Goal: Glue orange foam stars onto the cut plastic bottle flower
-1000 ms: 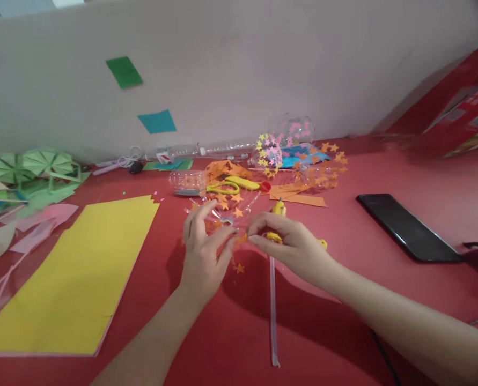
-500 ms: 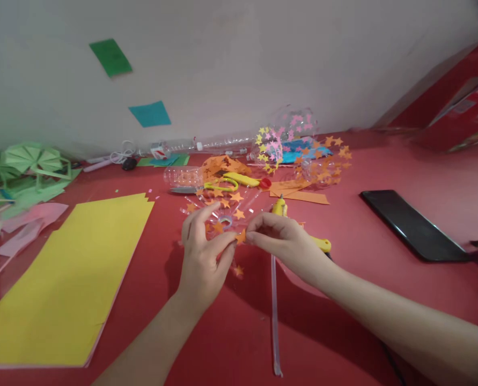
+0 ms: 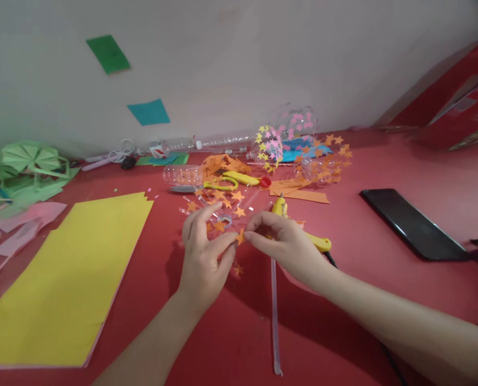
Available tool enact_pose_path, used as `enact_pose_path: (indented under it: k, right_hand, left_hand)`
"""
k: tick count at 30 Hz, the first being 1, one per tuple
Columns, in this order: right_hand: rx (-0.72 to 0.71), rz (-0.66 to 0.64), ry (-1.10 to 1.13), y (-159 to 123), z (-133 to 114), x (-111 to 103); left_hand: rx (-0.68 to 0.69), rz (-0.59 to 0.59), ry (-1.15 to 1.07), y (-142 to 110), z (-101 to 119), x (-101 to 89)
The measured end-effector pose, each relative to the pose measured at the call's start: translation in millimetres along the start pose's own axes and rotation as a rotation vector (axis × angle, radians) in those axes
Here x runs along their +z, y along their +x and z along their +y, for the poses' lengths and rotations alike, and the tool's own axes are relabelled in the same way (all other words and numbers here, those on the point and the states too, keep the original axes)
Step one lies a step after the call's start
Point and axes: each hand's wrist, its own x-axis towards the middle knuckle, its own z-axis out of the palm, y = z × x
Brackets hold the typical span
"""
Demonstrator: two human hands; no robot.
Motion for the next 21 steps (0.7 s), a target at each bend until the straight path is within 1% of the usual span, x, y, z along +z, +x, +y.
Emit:
enact_pose_path:
  k: [6, 15, 21]
  right_hand:
    - [-0.015, 0.01, -0.026, 0.3, -0.5, 1.0]
    - [0.005, -0.02, -0.008, -1.3, 0.4, 1.0]
    - [-0.031, -0.028, -0.006, -1.1, -1.8, 0.2]
  left_hand:
    - [0.01, 0.008, 0.005, 0.5, -0.9, 1.1]
    - [0.023, 0.017, 0.001, 0.3, -1.9, 1.7]
    - [0.021, 0.019, 0.003, 0.3, -1.6, 1.7]
